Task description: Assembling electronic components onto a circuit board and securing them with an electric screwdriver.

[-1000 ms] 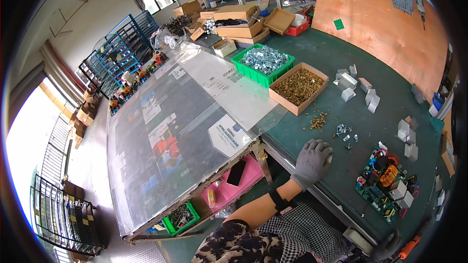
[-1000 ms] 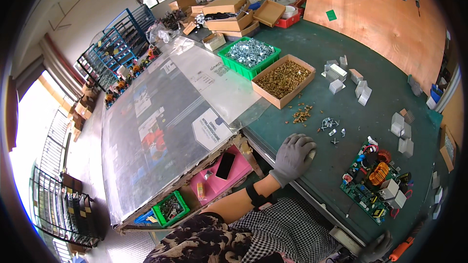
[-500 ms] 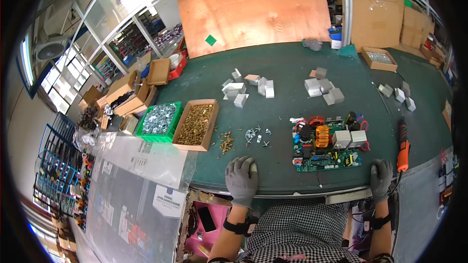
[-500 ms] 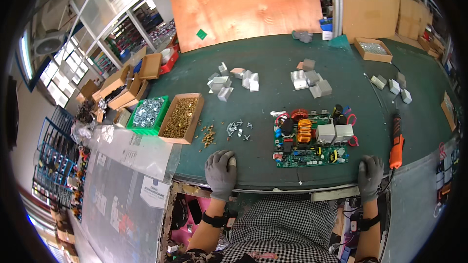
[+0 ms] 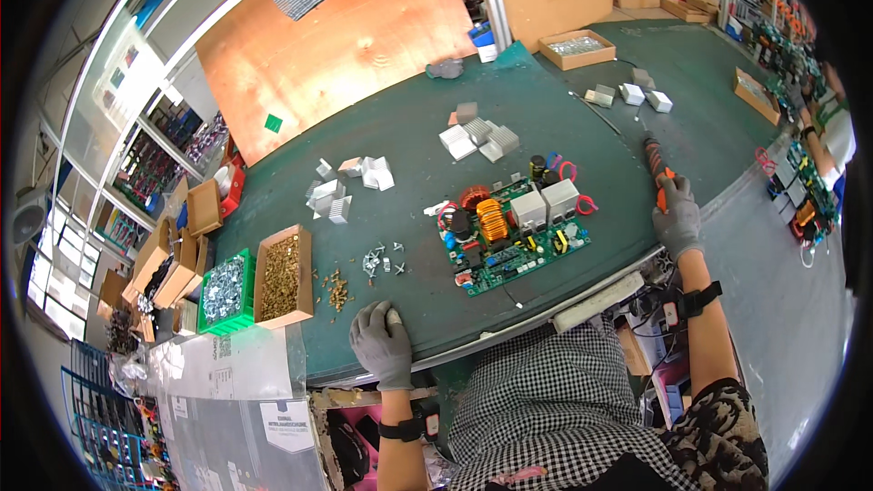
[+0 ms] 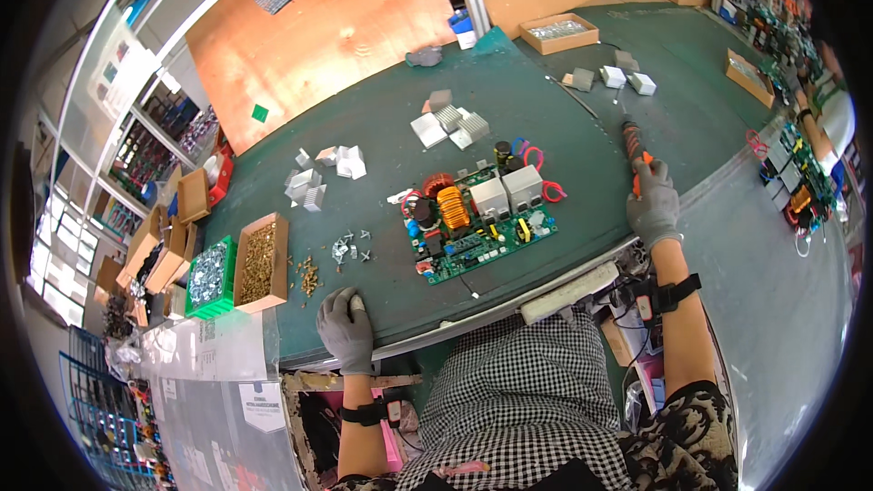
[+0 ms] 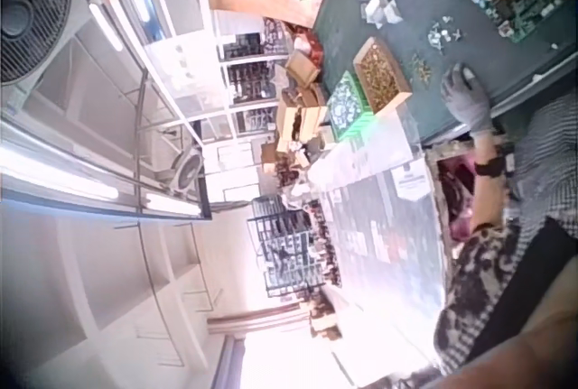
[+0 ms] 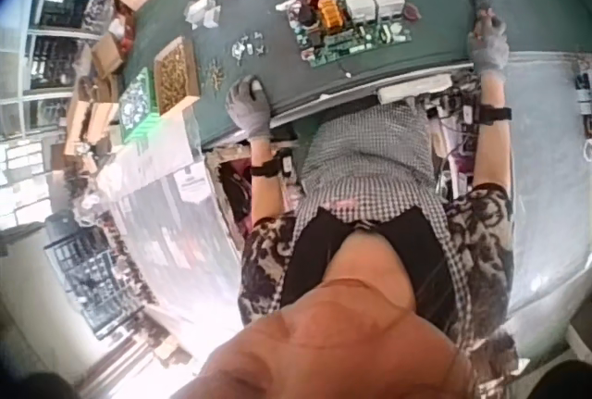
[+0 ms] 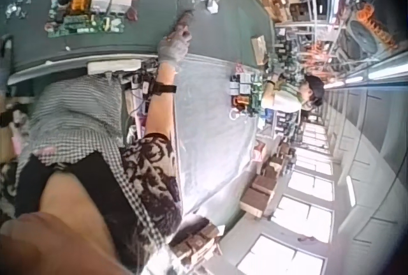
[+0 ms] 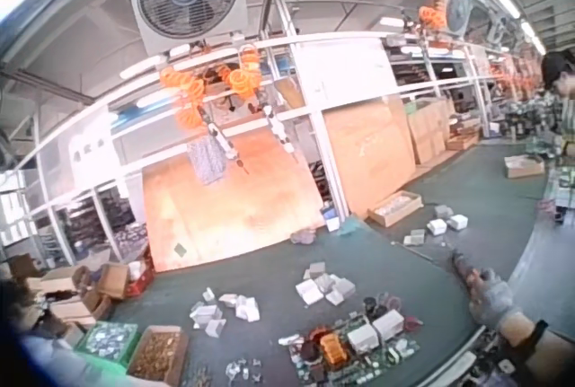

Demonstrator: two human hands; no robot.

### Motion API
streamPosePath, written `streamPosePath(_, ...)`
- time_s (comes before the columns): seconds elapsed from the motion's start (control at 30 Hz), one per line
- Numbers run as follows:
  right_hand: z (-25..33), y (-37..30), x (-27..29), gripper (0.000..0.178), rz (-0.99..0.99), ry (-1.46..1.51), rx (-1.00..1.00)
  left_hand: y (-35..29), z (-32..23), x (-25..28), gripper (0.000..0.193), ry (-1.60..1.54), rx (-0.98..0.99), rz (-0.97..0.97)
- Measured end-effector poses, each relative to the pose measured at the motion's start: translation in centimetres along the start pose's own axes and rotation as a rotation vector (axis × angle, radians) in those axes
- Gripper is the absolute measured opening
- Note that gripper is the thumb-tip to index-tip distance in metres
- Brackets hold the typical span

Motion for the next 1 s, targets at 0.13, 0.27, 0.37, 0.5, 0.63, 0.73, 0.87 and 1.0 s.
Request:
streamPosePath(0.13,0.8,-5.9,2.9,0.073,-0.014,0.207,0.005,0.5,0.1,0.0,0.028,0.016,-0.021,0.119)
streamPosePath(0.27,-0.6,-12.8,3.9,0.081,0.185,1.143,-0.181,2.0,-1.6,0.5,0.034,-0.011,-0.152,0.198)
streamPosePath(0.37,-0.7,-18.8,2.3,0.073,0.554,1.871,-0.548,3.5,-2.7,0.5,0.036,-0.091,-0.160,0.280)
streamPosePath(0.5,1.4,-20.8,-1.1,0.066,0.729,2.519,-0.642,4.8,-2.8,-0.7,0.033,-0.147,-0.088,0.349)
streamPosePath(0.63,3.4,-21.5,-2.7,0.065,0.946,2.746,-0.617,6.8,-1.3,-1.7,0.031,-0.062,0.016,0.305)
streamPosePath(0.73,2.9,-22.0,-1.8,0.065,0.954,2.612,-0.552,7.9,-0.2,-2.0,0.027,-0.055,0.054,0.329)
streamPosePath(0.87,1.2,-23.1,1.0,0.064,0.868,2.096,-0.424,8.3,-0.5,-2.8,0.021,-0.013,-0.095,0.358)
streamPosePath(1.0,2.7,-24.1,3.9,0.075,1.098,1.957,-0.438,8.6,-2.8,-3.1,0.019,0.163,-0.274,0.311)
Point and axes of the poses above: each hand's wrist, its own y-axis towards the middle knuckle, its own x-axis out of the back of the hand, z = x × y, the point moved 4 cm from there along y, towards the middle knuckle, and after that the axes turned 1 degree about -z, right-handed, at the moved point
